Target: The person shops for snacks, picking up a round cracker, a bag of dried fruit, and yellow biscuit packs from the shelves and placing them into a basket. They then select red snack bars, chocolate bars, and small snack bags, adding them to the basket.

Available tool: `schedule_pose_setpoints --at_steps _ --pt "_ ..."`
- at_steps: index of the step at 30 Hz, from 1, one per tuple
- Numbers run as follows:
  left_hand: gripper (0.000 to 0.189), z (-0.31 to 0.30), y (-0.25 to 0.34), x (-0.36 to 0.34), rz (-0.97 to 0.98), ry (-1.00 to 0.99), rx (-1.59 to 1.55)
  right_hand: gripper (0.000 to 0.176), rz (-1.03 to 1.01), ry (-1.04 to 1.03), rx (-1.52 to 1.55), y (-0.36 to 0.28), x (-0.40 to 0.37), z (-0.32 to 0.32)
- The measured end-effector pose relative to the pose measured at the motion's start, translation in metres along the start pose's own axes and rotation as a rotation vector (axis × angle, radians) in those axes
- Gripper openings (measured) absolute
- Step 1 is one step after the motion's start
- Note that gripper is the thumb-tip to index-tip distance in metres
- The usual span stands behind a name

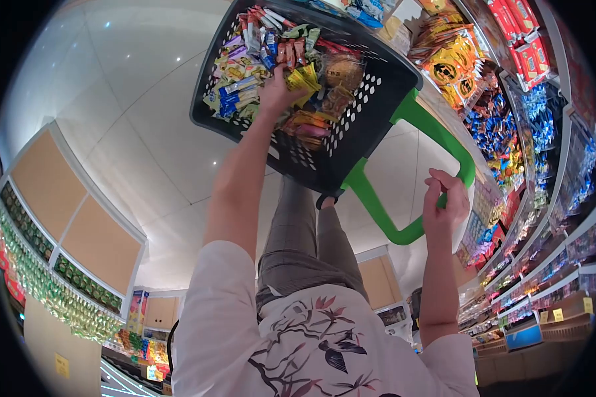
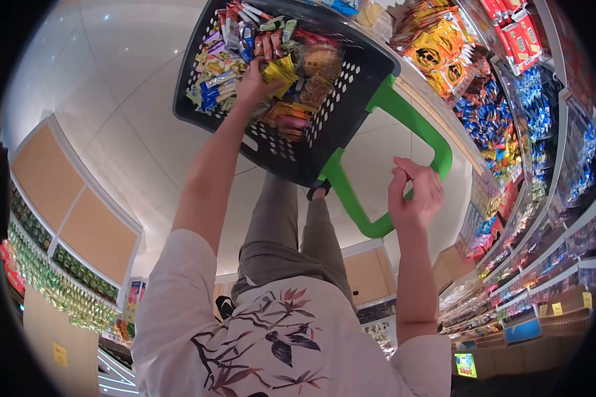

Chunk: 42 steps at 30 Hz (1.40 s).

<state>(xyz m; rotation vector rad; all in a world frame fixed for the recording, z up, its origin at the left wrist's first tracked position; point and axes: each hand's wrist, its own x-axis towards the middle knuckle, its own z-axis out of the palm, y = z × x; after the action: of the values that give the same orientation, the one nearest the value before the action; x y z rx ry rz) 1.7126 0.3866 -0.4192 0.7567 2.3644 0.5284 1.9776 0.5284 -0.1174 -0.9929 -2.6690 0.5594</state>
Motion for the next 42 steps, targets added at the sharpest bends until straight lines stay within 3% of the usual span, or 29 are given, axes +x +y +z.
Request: schedule_pose_setpoints --at_steps 4,8,11,14,15,18,21,24,25,28,29,32,38,42 --pt "0.080 0.013 0.001 -0.017 0.188 0.083 -0.006 0.019 0.001 0.006 0.032 0.001 -0.002 -0.001" --pt "0.060 0.022 -0.003 -0.029 0.142 0.000 -0.056 0.020 -0.017 0.023 0.059 0.001 -0.001 0.000" --pt "0.053 0.001 0.004 -0.038 0.122 0.111 -0.179 0.020 -0.035 0.041 0.077 0.002 0.002 0.000" --pt "0.054 -0.026 0.000 -0.043 -0.013 -0.255 -0.237 0.020 -0.027 0.050 0.102 0.005 -0.001 -0.001" --pt "0.054 -0.027 -0.001 -0.050 0.085 -0.313 -0.192 0.020 -0.026 0.053 0.117 0.006 -0.001 0.001" --pt "0.053 -0.021 0.019 -0.064 -0.010 -0.791 -0.213 0.019 -0.004 0.020 0.100 0.008 -0.002 -0.001" --pt "0.054 0.061 0.003 -0.081 0.283 -0.475 -0.270 0.018 0.011 0.019 0.121 0.006 -0.002 -0.003" --pt "0.051 0.068 0.026 -0.083 0.092 -0.215 -0.078 0.018 0.002 0.005 0.112 0.005 -0.001 -0.003" --pt "0.040 0.056 0.037 -0.081 -0.036 -0.184 -0.111 0.019 -0.008 0.004 0.109 0.007 0.000 -0.004" --pt "0.030 0.032 0.045 -0.061 -0.089 0.059 -0.182 0.020 -0.031 -0.001 0.128 0.011 -0.002 -0.004" --pt "0.027 0.031 0.039 -0.053 0.034 0.171 -0.098 0.020 -0.029 -0.003 0.151 0.013 -0.004 -0.004" --pt "0.041 0.036 0.027 -0.016 0.113 0.259 -0.094 0.021 -0.030 -0.013 0.176 0.015 -0.007 -0.004" --pt "0.064 0.025 0.033 0.008 0.097 0.075 0.154 0.016 -0.010 0.004 0.197 0.017 -0.011 -0.003" --pt "0.051 0.013 0.026 0.000 0.013 -0.009 0.235 0.014 0.000 0.004 0.204 0.016 -0.010 -0.003"
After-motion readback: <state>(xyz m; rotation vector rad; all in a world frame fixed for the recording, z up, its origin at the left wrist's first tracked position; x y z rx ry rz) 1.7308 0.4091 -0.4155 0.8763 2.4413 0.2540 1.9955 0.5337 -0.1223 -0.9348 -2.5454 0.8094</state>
